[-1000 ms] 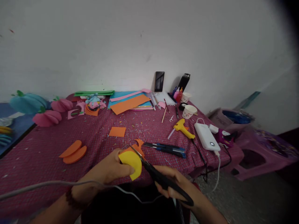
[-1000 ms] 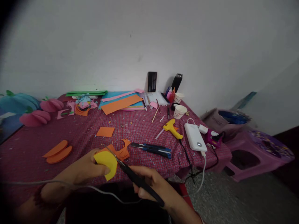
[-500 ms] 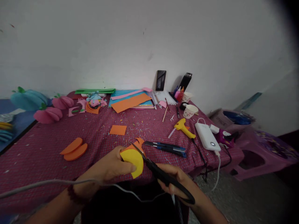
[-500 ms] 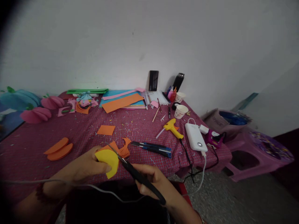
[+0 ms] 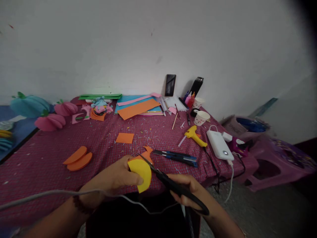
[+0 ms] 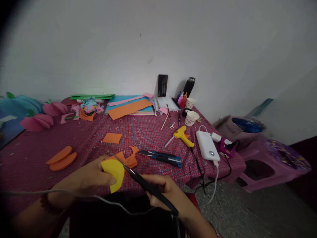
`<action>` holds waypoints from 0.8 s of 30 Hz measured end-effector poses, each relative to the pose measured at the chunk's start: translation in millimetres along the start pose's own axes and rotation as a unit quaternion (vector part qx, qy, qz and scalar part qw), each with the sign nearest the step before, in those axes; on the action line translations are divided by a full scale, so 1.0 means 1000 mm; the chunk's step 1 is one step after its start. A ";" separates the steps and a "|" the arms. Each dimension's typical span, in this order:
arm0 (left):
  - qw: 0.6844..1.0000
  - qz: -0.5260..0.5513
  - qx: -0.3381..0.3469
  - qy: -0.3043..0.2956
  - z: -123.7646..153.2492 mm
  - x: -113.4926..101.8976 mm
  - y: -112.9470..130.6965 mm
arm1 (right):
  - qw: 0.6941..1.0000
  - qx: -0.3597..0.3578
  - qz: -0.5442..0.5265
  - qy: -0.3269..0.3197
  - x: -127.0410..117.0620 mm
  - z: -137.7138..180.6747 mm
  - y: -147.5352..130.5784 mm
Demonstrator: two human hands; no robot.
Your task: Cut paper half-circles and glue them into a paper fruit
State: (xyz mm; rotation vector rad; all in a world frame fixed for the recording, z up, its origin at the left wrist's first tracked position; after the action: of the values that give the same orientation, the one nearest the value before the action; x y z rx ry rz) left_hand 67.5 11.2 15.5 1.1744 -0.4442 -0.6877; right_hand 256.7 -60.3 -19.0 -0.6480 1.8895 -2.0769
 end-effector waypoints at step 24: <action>0.994 -0.037 -0.026 -0.096 0.000 0.008 0.012 | 0.998 0.033 -0.022 -0.045 -0.022 0.013 -0.004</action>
State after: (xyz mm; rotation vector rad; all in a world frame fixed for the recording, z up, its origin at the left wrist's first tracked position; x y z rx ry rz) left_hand 76.1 8.6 26.5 1.0842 -0.5434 -0.8761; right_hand 282.7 -61.2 -17.4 -0.7604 1.7664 -2.0890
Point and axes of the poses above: each hand's wrist, its own z-axis away from the middle knuckle, its own x-axis out of the palm, y = z × x, the point moved 5 cm from there along -z, towards the middle knuckle, and after that the axes turned 1 degree about y, right-handed, at the moved point
